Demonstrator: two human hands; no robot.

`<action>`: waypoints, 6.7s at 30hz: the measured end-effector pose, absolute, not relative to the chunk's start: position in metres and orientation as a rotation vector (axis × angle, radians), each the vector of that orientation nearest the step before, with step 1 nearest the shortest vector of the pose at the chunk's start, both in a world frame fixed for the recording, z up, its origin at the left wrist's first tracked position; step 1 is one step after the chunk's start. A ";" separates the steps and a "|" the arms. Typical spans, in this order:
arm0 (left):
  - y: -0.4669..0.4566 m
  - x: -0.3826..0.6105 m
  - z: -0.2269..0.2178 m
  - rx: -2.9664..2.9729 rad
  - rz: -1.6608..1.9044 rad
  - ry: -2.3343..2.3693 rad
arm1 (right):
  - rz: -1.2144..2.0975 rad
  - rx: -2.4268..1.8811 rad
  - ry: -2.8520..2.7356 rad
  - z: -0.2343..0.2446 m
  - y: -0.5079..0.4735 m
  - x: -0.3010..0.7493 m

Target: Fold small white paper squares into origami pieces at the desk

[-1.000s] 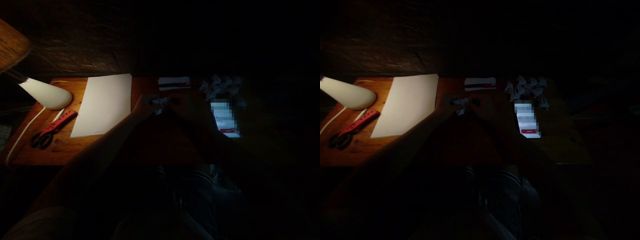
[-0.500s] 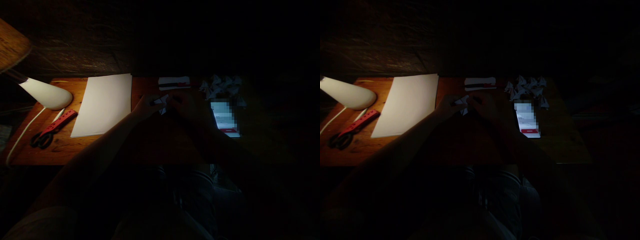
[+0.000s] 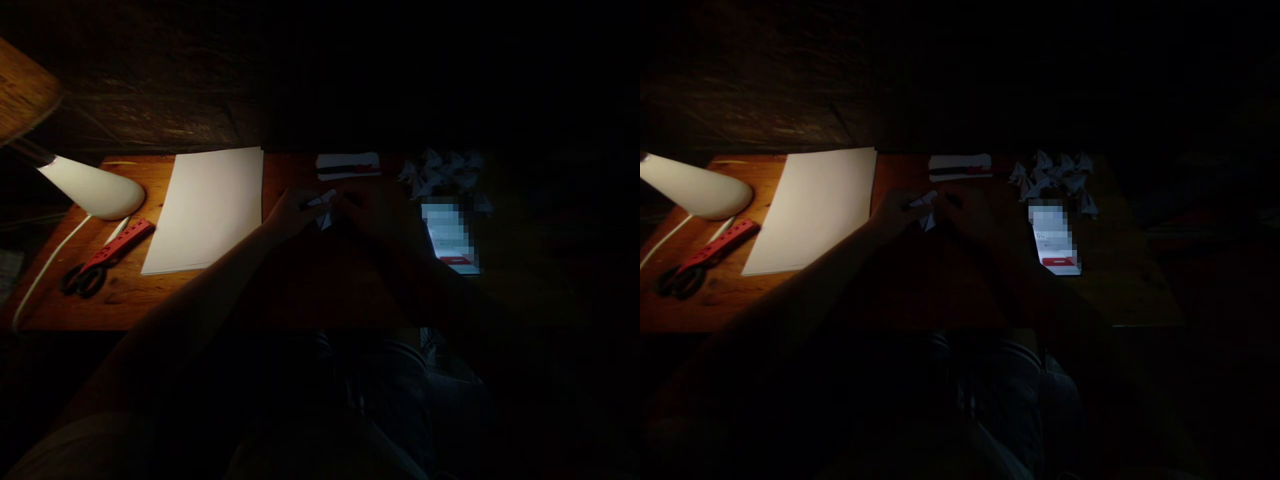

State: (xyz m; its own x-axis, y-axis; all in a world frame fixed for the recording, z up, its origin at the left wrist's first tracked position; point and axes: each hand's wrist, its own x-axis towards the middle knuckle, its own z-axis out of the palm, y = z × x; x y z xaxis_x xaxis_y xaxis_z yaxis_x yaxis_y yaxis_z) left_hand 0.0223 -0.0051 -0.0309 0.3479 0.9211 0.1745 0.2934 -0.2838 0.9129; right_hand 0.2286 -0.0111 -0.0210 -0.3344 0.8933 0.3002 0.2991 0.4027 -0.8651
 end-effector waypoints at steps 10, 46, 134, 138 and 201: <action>-0.006 0.023 -0.028 1.753 0.967 1.121 | 0.824 -1.050 -1.899 -0.018 -0.012 0.231; -0.005 0.024 -0.030 1.728 0.951 1.012 | 0.846 -0.992 -1.982 -0.011 -0.015 0.234; -0.012 0.025 -0.023 1.779 0.996 1.108 | 0.861 -1.215 -1.992 0.025 -0.030 0.238; -0.011 0.025 -0.024 1.766 1.023 1.106 | 0.873 -1.173 -1.970 0.027 -0.031 0.238; -0.006 0.023 -0.027 1.708 1.032 1.024 | 1.066 -1.071 -1.835 -0.005 -0.020 0.230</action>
